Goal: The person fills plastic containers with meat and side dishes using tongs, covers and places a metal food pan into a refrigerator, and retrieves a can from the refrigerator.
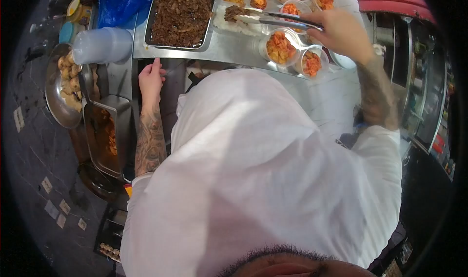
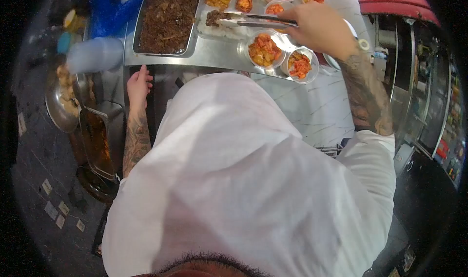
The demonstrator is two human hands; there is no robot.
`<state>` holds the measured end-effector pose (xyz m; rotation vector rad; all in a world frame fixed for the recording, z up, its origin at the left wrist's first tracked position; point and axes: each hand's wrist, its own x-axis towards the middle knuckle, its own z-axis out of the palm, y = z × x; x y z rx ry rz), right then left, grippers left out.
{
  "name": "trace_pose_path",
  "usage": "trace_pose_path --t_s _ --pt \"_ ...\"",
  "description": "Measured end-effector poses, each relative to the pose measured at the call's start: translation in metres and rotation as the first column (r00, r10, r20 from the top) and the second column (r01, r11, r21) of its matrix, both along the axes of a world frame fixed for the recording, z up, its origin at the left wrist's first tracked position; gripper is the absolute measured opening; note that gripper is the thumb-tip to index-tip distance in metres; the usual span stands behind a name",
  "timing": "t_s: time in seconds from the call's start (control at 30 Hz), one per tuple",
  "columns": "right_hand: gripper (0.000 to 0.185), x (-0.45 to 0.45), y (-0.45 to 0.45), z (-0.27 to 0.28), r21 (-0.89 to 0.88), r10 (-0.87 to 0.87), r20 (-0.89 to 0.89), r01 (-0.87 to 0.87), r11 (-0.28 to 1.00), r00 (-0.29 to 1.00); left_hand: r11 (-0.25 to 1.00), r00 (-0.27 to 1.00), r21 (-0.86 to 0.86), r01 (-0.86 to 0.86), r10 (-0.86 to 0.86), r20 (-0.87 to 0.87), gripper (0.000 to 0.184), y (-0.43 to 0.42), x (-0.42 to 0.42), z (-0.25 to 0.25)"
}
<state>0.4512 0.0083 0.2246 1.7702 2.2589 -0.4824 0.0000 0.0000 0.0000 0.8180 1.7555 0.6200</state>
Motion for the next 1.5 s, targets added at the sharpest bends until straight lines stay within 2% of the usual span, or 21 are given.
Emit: trace_pose_path --t_s 0.07,0.13,0.27,0.4,0.47,0.57,0.67,0.8,0.87,0.97,1.07,1.17,1.2,1.27,1.4,1.5 --pt "0.035 0.0 -0.001 -0.017 0.146 0.063 0.063 -0.071 0.987 0.996 1.0 1.0 0.024 0.001 -0.001 -0.011 0.039 0.0 -0.002 0.001" --pt "0.035 0.005 -0.01 -0.017 0.081 0.06 0.118 -0.07 0.994 0.991 0.999 1.0 -0.034 0.01 -0.01 0.012 0.039 -0.022 0.006 -0.012" --pt "0.036 0.004 -0.001 -0.016 0.052 0.094 0.176 -0.104 0.993 0.98 0.999 1.0 -0.035 0.029 -0.029 -0.003 0.039 -0.018 -0.003 -0.018" --pt "0.036 0.006 0.003 0.002 0.068 0.069 0.165 -0.081 0.994 0.984 1.0 1.0 -0.021 0.02 -0.02 0.009 0.038 -0.014 -0.001 -0.012" --pt "0.036 0.004 0.005 0.019 0.036 0.133 0.254 -0.147 0.989 0.958 1.0 1.0 0.002 0.029 -0.029 0.009 0.038 -0.012 0.0 -0.011" --pt "0.034 0.004 0.004 0.027 0.08 0.11 0.291 -0.138 0.987 0.951 1.0 1.0 0.0 0.028 -0.028 0.006 0.036 -0.01 0.002 -0.007" --pt "0.033 -0.002 0.003 0.026 0.085 0.134 0.226 -0.157 0.984 0.965 0.999 0.999 0.005 0.037 -0.037 0.009 0.036 -0.01 -0.001 -0.012" --pt "0.031 -0.02 0.008 -0.001 0.045 0.123 0.244 -0.138 0.989 0.962 0.999 0.999 0.005 0.044 -0.044 -0.005 0.035 -0.013 -0.003 -0.016" --pt "0.031 -0.029 0.012 -0.014 0.065 0.03 0.173 -0.042 0.997 0.984 0.999 0.999 -0.027 0.042 -0.041 0.003 0.034 -0.014 -0.003 -0.015" --pt "0.029 -0.028 0.014 -0.036 0.107 0.01 0.134 -0.024 0.994 0.991 0.998 0.999 -0.037 0.047 -0.047 -0.005 0.034 -0.013 -0.002 -0.01" --pt "0.032 -0.019 0.014 -0.028 0.065 0.016 0.12 -0.024 0.998 0.993 0.998 0.999 -0.027 0.051 -0.051 -0.006 0.034 -0.009 -0.007 -0.015" --pt "0.035 -0.032 0.006 0.022 -0.011 -0.034 0.202 0.037 0.999 0.979 0.999 0.999 -0.022 0.04 -0.04 -0.006 0.034 -0.008 -0.011 -0.017" --pt "0.035 -0.028 0.006 0.021 -0.012 -0.03 0.204 0.033 0.999 0.979 0.999 0.999 -0.024 0.037 -0.037 -0.004 0.034 -0.008 -0.011 -0.016" --pt "0.038 -0.014 0.0 0.012 0.119 0.06 0.223 -0.088 0.989 0.973 0.999 0.999 -0.031 0.042 -0.042 0.009 0.034 -0.008 -0.011 -0.015" --pt "0.037 -0.031 0.006 -0.012 0.061 0.086 0.225 -0.102 0.993 0.97 0.998 0.999 -0.047 0.032 -0.031 0.02 0.034 -0.009 -0.008 -0.017" --pt "0.028 -0.041 0.01 -0.019 0.043 0.061 0.218 -0.073 0.996 0.974 0.998 0.999 -0.047 0.034 -0.033 0.016 0.034 -0.011 -0.011 -0.017"
